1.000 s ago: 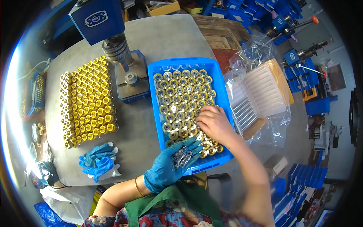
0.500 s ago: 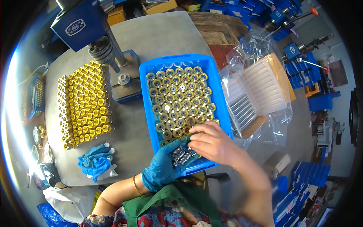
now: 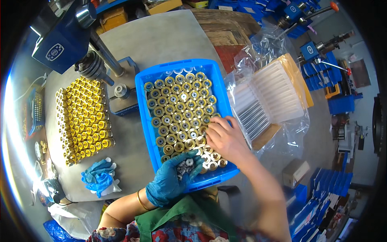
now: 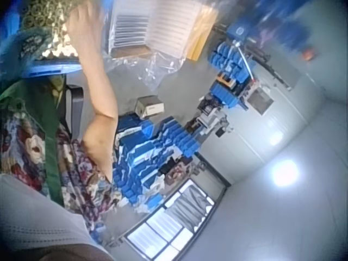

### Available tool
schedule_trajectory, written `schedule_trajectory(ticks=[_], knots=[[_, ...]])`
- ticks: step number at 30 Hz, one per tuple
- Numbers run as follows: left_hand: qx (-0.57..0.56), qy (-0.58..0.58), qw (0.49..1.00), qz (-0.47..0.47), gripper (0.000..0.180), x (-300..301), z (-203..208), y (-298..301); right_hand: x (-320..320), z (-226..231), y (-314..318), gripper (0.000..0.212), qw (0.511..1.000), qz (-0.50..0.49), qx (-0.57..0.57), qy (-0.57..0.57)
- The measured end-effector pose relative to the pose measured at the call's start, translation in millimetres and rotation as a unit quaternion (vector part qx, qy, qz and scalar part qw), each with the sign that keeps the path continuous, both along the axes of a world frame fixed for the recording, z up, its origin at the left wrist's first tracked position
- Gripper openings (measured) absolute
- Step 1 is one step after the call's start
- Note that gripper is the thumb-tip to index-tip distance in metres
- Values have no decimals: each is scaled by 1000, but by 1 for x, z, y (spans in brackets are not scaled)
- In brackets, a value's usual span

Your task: Inserting small metal pins into cylindrical metal housings or cups within an industrial assembly setting.

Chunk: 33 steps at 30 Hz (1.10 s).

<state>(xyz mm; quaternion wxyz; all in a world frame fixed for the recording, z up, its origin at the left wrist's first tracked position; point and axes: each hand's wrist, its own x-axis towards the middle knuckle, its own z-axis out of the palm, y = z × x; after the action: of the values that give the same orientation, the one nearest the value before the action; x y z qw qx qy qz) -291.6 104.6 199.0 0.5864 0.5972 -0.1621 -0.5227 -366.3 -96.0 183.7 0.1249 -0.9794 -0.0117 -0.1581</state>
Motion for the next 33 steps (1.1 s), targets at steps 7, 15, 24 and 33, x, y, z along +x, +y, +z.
schedule_trajectory(ticks=[7,15,24,33], knots=[[-85,533,825,170,42,21,-3,15,-1,-10,15,36,995,7,-54,85],[-121,521,831,150,45,26,-7,30,-8,-17,43,47,987,-26,-109,113],[-138,522,828,150,38,15,-9,39,-8,19,64,28,994,-35,102,-1],[-123,532,827,131,32,-2,-27,32,-15,38,70,20,994,90,52,23]])
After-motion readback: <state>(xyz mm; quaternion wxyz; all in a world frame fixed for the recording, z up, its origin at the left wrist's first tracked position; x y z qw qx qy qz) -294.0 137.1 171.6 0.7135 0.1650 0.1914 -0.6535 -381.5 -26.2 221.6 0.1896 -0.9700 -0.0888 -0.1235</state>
